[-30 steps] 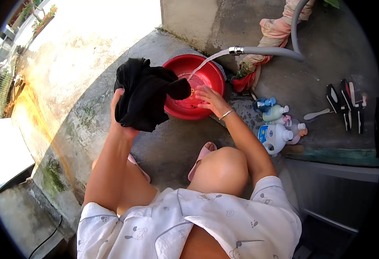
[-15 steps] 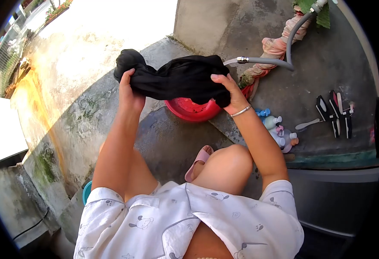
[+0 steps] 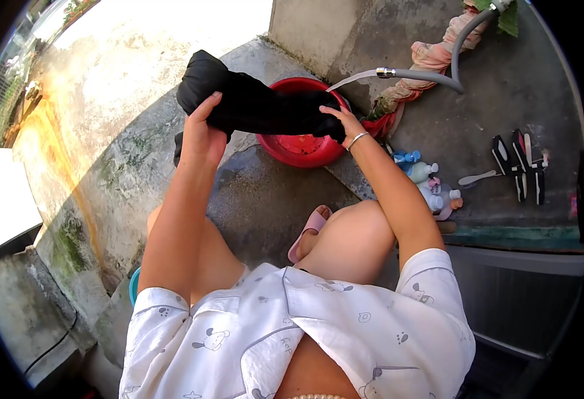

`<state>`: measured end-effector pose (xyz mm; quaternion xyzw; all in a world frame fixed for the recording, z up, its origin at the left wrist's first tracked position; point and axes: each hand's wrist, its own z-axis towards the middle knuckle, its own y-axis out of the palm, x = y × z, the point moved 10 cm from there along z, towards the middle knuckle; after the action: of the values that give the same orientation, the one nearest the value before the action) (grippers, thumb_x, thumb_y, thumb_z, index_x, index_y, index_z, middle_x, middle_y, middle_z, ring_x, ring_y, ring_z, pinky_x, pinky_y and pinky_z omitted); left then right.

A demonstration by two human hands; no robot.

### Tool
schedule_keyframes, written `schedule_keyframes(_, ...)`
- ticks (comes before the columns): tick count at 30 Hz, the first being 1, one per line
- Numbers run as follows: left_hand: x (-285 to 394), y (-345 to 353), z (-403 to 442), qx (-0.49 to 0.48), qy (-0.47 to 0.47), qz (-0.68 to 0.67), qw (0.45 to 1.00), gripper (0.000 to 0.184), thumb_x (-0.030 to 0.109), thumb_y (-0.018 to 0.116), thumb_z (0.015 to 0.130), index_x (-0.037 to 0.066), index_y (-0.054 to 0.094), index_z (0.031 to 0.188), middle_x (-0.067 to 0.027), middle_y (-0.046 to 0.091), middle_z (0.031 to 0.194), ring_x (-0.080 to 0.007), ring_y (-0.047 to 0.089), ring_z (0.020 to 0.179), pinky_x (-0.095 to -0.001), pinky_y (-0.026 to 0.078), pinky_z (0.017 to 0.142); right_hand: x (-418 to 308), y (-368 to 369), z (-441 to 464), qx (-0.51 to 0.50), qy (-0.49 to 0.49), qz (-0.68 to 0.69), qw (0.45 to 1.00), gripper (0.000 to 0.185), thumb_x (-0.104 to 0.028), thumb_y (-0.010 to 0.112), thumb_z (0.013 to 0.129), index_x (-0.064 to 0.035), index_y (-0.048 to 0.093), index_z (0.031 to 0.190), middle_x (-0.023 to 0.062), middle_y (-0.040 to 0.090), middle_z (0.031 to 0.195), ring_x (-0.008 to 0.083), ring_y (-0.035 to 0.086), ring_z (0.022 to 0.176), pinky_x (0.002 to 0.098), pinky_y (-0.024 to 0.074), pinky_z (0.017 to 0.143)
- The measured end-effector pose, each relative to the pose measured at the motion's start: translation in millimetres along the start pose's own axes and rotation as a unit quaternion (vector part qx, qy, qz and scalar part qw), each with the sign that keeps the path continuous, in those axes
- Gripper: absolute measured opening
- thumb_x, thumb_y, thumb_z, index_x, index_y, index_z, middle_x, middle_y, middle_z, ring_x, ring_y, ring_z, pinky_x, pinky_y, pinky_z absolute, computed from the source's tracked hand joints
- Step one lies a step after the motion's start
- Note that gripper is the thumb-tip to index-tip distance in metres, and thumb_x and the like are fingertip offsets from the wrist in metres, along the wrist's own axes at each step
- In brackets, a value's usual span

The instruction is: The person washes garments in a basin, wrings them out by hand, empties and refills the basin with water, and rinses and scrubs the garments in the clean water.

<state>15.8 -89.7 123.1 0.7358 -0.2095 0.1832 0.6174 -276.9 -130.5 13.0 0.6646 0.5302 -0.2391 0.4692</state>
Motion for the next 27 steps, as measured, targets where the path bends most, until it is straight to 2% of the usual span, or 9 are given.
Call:
schedule_keyframes(5,15.4,33.3,5.8,-0.031,0.055,0.05,0.997,0.039,0.006,0.062,0.083,0.0,0.054,0.121,-0.0103,0.059,0.122,-0.0252,0.053,0.116,-0.0384,0.037,0.105,13.6,5.9,3.3,0.017,0.032,0.004,0.999,0.042,-0.02,0.075,0.078,-0.0031,0.06,0.113,0.0102,0.068,0.106,0.0216,0.067,0.093,0.0349,0.0535,0.085)
schedule_keyframes(7,19.1,48.7,13.4,-0.053,0.063,0.049,0.995,0.038,0.006,0.061,0.083,0.0,0.054,0.12,-0.01,0.059,0.12,-0.0245,0.053,0.116,-0.0378,0.037,0.105,17.3,10.7,6.7,-0.026,0.053,0.009,0.998,0.04,-0.023,0.075,0.078,-0.0034,0.062,0.111,0.0092,0.069,0.103,0.0203,0.067,0.093,0.0337,0.053,0.085)
schedule_keyframes(11,17.8,80.8,35.4,-0.068,0.076,0.029,0.994,0.038,0.005,0.061,0.083,-0.002,0.054,0.119,-0.0095,0.059,0.119,-0.0238,0.055,0.113,-0.0368,0.039,0.103,7.1,11.7,-28.6,0.02,0.113,0.001,0.993,0.038,-0.025,0.074,0.079,-0.0043,0.063,0.109,0.0086,0.069,0.102,0.0198,0.067,0.092,0.0325,0.0525,0.086)
schedule_keyframes(14,5.6,104.9,38.0,-0.098,0.087,0.063,0.989,0.037,0.005,0.063,0.083,0.0,0.054,0.119,-0.0099,0.06,0.117,-0.0233,0.056,0.112,-0.0364,0.041,0.1,8.8,-5.5,-32.0,0.011,0.094,0.052,0.994,0.036,-0.027,0.073,0.08,-0.0049,0.065,0.107,0.0069,0.07,0.099,0.018,0.068,0.084,0.0283,0.0552,0.074)
schedule_keyframes(16,-1.0,120.5,32.0,-0.12,0.105,0.144,0.977,0.039,0.003,0.066,0.08,0.001,0.055,0.118,-0.0108,0.062,0.112,-0.0233,0.059,0.106,-0.0354,0.045,0.096,24.4,-35.3,-24.8,0.018,0.11,0.054,0.992,0.033,-0.029,0.071,0.082,-0.0055,0.066,0.105,0.0048,0.071,0.093,0.0157,0.069,0.072,0.0236,0.0536,0.056)
schedule_keyframes(18,0.0,124.8,26.5,-0.126,0.171,0.296,0.931,0.042,0.007,0.072,0.076,-0.001,0.056,0.114,-0.0104,0.064,0.105,-0.021,0.061,0.098,-0.0324,0.047,0.088,31.7,-49.2,-23.9,0.039,0.098,0.069,0.992,0.031,-0.029,0.07,0.083,-0.0064,0.067,0.103,0.0036,0.071,0.089,0.0147,0.068,0.067,0.0225,0.0505,0.05)
schedule_keyframes(20,1.8,128.3,21.1,-0.122,0.242,0.456,0.848,0.047,0.017,0.078,0.071,-0.003,0.057,0.108,-0.011,0.066,0.099,-0.0203,0.063,0.091,-0.0312,0.047,0.084,33.7,-58.3,-25.3,0.056,0.086,0.084,0.991,0.029,-0.029,0.07,0.083,-0.0072,0.067,0.102,0.0023,0.071,0.085,0.0136,0.067,0.062,0.0214,0.0475,0.044)
schedule_keyframes(25,-13.1,120.1,21.1,-0.114,0.167,0.52,0.83,0.044,0.018,0.077,0.071,-0.004,0.059,0.105,-0.0117,0.066,0.097,-0.0194,0.063,0.089,-0.0318,0.049,0.081,62.4,-109.6,-0.4,0.083,0.115,0.084,0.986,0.027,-0.033,0.07,0.082,-0.0088,0.067,0.094,0.0027,0.07,0.078,0.0157,0.066,0.06,0.0241,0.0498,0.046)
schedule_keyframes(27,-25.8,104.5,27.6,-0.091,0.096,0.476,0.869,0.04,0.015,0.076,0.073,-0.003,0.059,0.105,-0.0105,0.065,0.097,-0.0182,0.063,0.089,-0.0313,0.049,0.08,72.2,-105.1,6.4,0.12,0.118,0.103,0.98,0.029,-0.034,0.072,0.081,-0.009,0.065,0.093,0.0034,0.068,0.076,0.016,0.063,0.055,0.027,0.0475,0.042)
